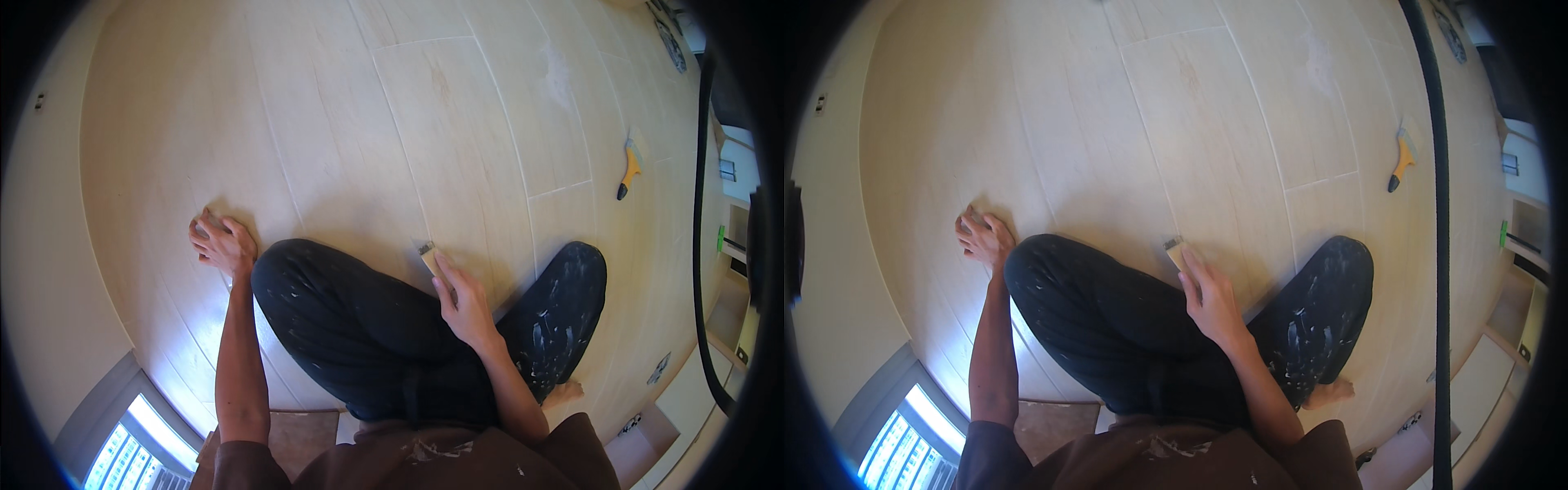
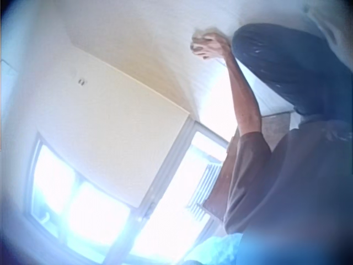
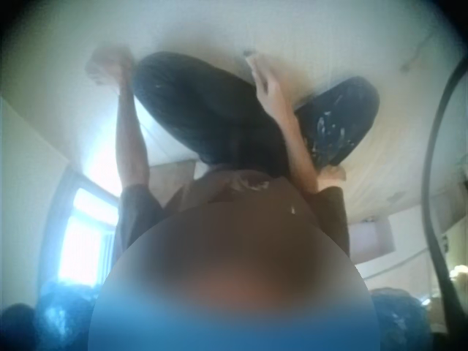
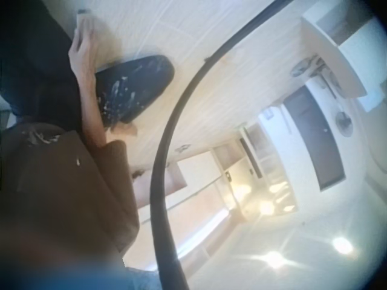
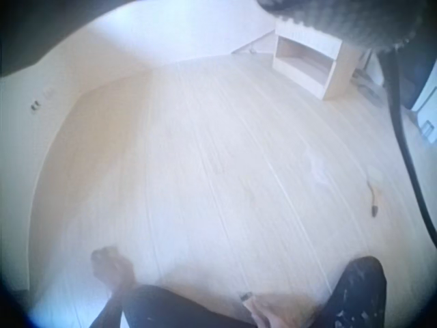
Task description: The person sits on a tiled floor and uses a small brush to apply grout into the seams between tiles. They then use a small scraper tool to smooth and remove excess grout from the tile surfaces.
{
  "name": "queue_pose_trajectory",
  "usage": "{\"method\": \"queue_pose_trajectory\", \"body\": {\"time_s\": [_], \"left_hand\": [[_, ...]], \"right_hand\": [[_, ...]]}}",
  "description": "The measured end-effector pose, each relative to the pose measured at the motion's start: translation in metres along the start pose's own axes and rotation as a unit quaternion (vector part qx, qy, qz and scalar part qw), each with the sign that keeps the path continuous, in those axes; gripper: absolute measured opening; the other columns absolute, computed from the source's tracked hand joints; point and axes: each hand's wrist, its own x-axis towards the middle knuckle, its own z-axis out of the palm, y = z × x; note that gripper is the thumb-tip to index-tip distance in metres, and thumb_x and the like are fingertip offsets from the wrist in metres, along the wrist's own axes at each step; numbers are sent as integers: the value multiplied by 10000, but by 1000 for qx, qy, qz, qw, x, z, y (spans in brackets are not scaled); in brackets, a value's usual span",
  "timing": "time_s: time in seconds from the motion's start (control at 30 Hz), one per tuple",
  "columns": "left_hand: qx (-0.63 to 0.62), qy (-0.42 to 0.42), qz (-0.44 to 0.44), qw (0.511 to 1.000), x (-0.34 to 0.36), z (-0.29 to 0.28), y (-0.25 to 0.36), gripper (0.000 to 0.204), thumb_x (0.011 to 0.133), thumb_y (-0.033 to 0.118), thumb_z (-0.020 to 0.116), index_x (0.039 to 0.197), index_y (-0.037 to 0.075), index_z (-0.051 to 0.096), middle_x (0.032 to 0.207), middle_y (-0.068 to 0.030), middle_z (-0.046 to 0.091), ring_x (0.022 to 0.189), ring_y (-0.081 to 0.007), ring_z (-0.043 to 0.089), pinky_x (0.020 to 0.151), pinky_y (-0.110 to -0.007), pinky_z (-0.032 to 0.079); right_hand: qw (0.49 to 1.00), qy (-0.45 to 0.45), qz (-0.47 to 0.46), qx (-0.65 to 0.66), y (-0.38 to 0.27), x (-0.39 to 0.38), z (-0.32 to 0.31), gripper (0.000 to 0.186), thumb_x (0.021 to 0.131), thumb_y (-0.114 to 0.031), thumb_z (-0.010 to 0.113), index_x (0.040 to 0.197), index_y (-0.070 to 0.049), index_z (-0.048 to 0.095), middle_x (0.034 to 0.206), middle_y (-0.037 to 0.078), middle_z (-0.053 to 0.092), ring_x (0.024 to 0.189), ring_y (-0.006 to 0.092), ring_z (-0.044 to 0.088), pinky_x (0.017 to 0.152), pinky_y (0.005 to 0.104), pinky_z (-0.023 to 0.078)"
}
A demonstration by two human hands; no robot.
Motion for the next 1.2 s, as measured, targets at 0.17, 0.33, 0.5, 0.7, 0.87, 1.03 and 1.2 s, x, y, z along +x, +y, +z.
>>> {"method": "queue_pose_trajectory", "body": {"time_s": [0.17, 0.33, 0.5, 0.7, 0.87, 1.03, 1.2], "left_hand": [[-8, -5, 1, 1000, 0, -2, 0, 475, 991, 283, 554, 1451, 165, 563, 1498, -128, 436, 1423, -346, 394, 1091, -570, 339], [-17, 0, 9, 1000, 0, -4, 0, 479, 991, 281, 544, 1454, 159, 560, 1501, -141, 432, 1421, -356, 390, 1092, -569, 332], [-17, -7, -2, 1000, -1, -3, 2, 472, 994, 285, 540, 1448, 158, 561, 1508, -147, 427, 1424, -356, 384, 1094, -565, 328], [-6, -6, -4, 1000, 0, -4, 2, 468, 996, 288, 539, 1446, 160, 551, 1509, -150, 426, 1439, -354, 370, 1094, -562, 330], [-18, -8, 4, 1000, 0, -3, 0, 468, 995, 283, 540, 1448, 166, 548, 1526, -159, 415, 1453, -357, 356, 1095, -569, 329], [-24, -6, 1, 1000, 0, -3, -1, 475, 994, 282, 544, 1454, 164, 543, 1532, -170, 407, 1454, -368, 352, 1099, -579, 324], [-19, -9, 5, 1000, 0, -4, 0, 470, 1001, 282, 542, 1455, 161, 543, 1541, -178, 398, 1462, -374, 343, 1099, -581, 320]], "right_hand": [[998, -21, 26, -46, -5, -7, 6, 475, 1022, -126, 663, 1488, -85, 582, 798, 236, 627, 627, 380, 605, 627, 463, 510], [998, -1, -9, -62, -10, 34, 19, 479, 1051, -159, 613, 1519, -89, 546, 805, 284, 630, 674, 466, 628, 652, 528, 518], [998, 0, -27, -52, -4, 62, 20, 503, 1050, -147, 602, 1538, -67, 511, 829, 304, 645, 722, 473, 653, 674, 548, 518], [998, -17, 17, -54, -12, 27, 17, 489, 1041, -120, 604, 1519, -43, 530, 852, 301, 662, 718, 457, 656, 664, 534, 515], [997, 29, -38, -55, -18, 88, 28, 452, 1054, -139, 585, 1480, 8, 552, 811, 301, 657, 703, 446, 656, 646, 516, 511], [996, 2, -34, -78, -29, 105, 17, 451, 1062, -152, 572, 1481, 14, 547, 821, 305, 662, 707, 451, 661, 650, 513, 513], [997, -5, -6, -79, -26, 67, 17, 460, 1057, -132, 572, 1492, 12, 534, 836, 309, 660, 704, 456, 656, 655, 513, 513]]}}
